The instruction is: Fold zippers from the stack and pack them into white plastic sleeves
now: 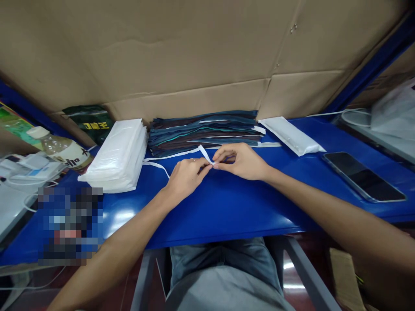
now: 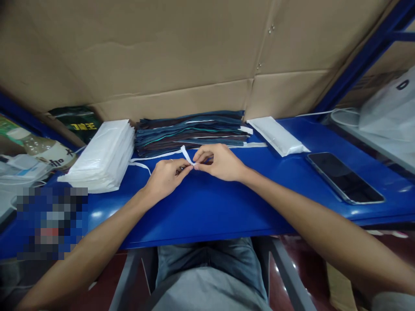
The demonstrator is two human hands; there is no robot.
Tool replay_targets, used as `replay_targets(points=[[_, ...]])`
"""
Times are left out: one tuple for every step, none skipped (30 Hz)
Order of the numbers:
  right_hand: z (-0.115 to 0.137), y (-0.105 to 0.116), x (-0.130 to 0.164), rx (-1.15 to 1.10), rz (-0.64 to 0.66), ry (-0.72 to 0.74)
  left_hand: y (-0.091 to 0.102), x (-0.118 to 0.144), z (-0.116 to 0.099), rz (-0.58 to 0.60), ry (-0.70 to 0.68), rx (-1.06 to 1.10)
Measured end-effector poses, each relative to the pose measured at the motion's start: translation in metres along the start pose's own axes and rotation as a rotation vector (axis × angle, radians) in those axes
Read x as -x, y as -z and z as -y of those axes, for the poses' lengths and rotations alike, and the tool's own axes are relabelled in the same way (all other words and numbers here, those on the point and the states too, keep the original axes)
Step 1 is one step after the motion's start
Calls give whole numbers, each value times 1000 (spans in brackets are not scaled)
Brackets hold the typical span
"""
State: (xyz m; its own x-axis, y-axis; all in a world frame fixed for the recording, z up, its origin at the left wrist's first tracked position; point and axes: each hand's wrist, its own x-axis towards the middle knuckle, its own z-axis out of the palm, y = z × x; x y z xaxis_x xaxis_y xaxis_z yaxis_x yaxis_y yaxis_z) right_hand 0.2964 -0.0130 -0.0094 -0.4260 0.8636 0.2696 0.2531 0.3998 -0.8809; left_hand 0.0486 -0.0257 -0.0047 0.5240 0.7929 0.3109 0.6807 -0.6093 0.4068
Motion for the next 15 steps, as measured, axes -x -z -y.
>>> replay_targets(points=[[1,-1,0,-11,3,-1,0,0,-1,-2,1,-20],[2,-3,0,-16,3,-1,0,0,-2,-6,6,-37],[3,-4,0,-11,4,1,1,0,-4,-8,15,-53],[5,-4,0,3,5,6,1,-1,-6,-12,25,-71],[7,-3,0,29,4,13,3,-1,-7,-16,37,-91],[9,-2,0,66,1,23,4,-2,-9,-21,51,-112],[11,2,-1,114,-4,33,7,-2,-9,-29,70,-134],[13,6,-1,169,-12,39,10,-3,-9,-42,97,-158],[15,13,-2,230,-26,39,15,-4,-7,-60,133,-183],[16,22,-2,294,-43,30,20,-4,-3,-83,178,-211],[16,33,-1,357,-57,13,26,-4,1,-105,229,-240],[15,46,0,420,-67,-15,32,-4,7,-119,280,-267],[13,61,2,481,-71,-52,40,-4,14,-125,328,-292],[8,78,5,541,-68,-99,49,-3,21,-124,372,-314],[2,97,9,611,-66,-158,58,-2,29,-117,409,-333]])
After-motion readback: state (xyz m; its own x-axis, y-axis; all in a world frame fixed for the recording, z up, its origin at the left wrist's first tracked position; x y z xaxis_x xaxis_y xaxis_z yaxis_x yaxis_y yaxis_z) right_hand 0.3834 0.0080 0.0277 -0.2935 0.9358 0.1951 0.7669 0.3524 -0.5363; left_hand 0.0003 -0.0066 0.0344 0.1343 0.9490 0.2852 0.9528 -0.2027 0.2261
